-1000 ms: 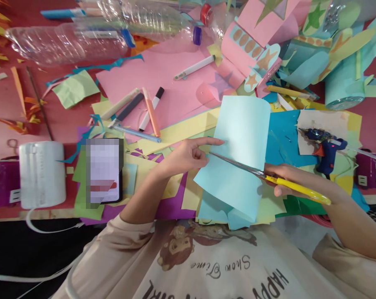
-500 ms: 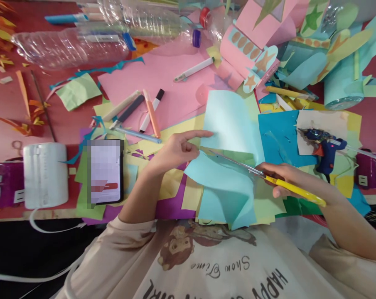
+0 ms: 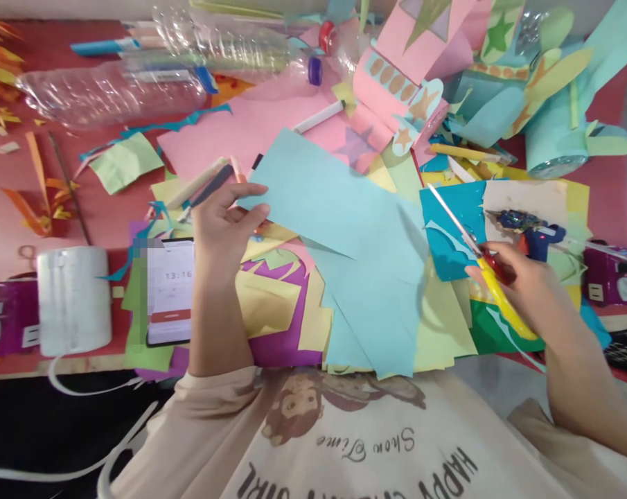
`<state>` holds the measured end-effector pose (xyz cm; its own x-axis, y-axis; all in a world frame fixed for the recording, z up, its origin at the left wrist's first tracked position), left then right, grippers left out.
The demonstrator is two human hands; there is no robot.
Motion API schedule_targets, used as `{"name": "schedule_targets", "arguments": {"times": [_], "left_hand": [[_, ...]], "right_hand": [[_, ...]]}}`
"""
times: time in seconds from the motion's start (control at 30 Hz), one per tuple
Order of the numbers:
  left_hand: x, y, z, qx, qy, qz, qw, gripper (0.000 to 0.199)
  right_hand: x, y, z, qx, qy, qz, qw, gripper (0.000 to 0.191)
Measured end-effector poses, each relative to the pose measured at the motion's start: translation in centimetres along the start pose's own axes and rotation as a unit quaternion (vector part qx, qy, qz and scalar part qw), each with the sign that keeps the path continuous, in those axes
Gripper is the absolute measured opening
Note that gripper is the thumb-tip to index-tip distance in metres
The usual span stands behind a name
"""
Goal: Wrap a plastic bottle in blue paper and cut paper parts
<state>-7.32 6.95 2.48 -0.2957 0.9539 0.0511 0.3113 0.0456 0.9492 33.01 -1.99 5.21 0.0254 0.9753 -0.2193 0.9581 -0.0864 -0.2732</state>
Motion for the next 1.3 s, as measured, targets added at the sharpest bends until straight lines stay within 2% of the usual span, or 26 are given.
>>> {"name": "schedule_targets", "arguments": {"times": [0.07,0.13,0.3,0.43,0.57,0.6,0.67,0.7,0.77,0.83,0.9,0.97,1.0,1.03,1.17,1.23,1.3], "left_hand": [[0.0,-0.2,0.4,-0.02,0.004,-0.005,1.0,0.023],[-0.1,-0.4,0.6,-0.029,-0.001,-0.011,1.0,0.022],[-0.5,-0.5,0.9,-0.026,-0.037,-0.032,0.998,0.028],[-0.2,-0.5,0.2,-0.127,0.016,-0.009,0.992,0.031],[0.4,-1.2,-0.3,-0.18,0.072,-0.001,0.981,0.028],[0.5,-1.4,-0.4,-0.184,0.084,-0.01,0.979,0.03],[0.4,-1.5,-0.6,-0.201,0.104,-0.025,0.974,0.033],[0.4,-1.4,-0.6,-0.215,0.107,-0.033,0.97,0.035],[0.2,-1.2,-0.4,-0.243,0.102,-0.05,0.963,0.037],[0.1,-1.0,-0.2,-0.262,0.091,-0.062,0.959,0.039],[-0.1,-0.8,0.0,-0.27,0.084,-0.058,0.958,0.038],[-0.2,-0.7,0.2,-0.26,0.07,-0.051,0.962,0.035],[-0.4,-0.7,0.4,-0.247,0.056,-0.051,0.966,0.034],[-0.5,-0.6,0.7,-0.228,0.033,-0.052,0.972,0.034],[-1.7,0.0,2.6,-0.068,-0.141,-0.07,0.985,0.025],[-2.3,0.0,3.3,0.011,-0.206,-0.082,0.975,0.02],[-2.7,-0.3,3.7,0.049,-0.235,-0.098,0.966,0.021]], "right_hand": [[0.6,0.4,0.5,-0.102,0.04,0.022,0.994,0.062],[1.2,0.7,1.2,-0.156,0.06,0.037,0.985,0.063],[1.6,1.0,2.3,-0.17,0.074,0.013,0.983,0.05],[1.3,0.2,2.3,-0.199,0.062,-0.025,0.978,0.049],[0.8,-0.6,0.9,-0.238,0.088,-0.005,0.967,0.044],[0.8,-0.7,0.4,-0.218,0.109,-0.003,0.97,0.043],[0.9,-0.9,0.0,-0.109,0.136,-0.022,0.984,0.044],[1.1,-0.9,0.1,-0.029,0.132,-0.034,0.99,0.045],[1.8,-0.8,1.1,0.142,0.077,-0.047,0.986,0.05],[2.4,-0.8,2.6,0.301,0.011,-0.042,0.952,0.056],[3.0,-0.9,3.5,0.453,-0.021,-0.032,0.891,0.056],[3.4,-0.8,3.7,0.563,-0.021,-0.013,0.826,0.055],[3.6,-0.6,3.5,0.588,-0.008,-0.003,0.809,0.054],[3.8,-0.3,3.1,0.594,0.017,0.003,0.804,0.054],[4.1,1.1,0.3,0.506,0.171,-0.024,0.845,0.062],[4.0,1.2,-0.8,0.404,0.211,-0.044,0.889,0.062],[3.6,0.4,-1.7,0.227,0.231,-0.058,0.944,0.057]]}}
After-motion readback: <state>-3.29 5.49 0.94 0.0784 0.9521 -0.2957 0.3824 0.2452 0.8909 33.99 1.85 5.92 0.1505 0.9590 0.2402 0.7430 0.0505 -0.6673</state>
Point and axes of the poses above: each hand's wrist, its own x-axis towards the middle knuckle, its own z-axis out of the palm, y = z × x, the point moved 5 cm from there along x, towards the middle knuckle, and after that the axes turned 3 degrees about -z, right-handed, at the moved point
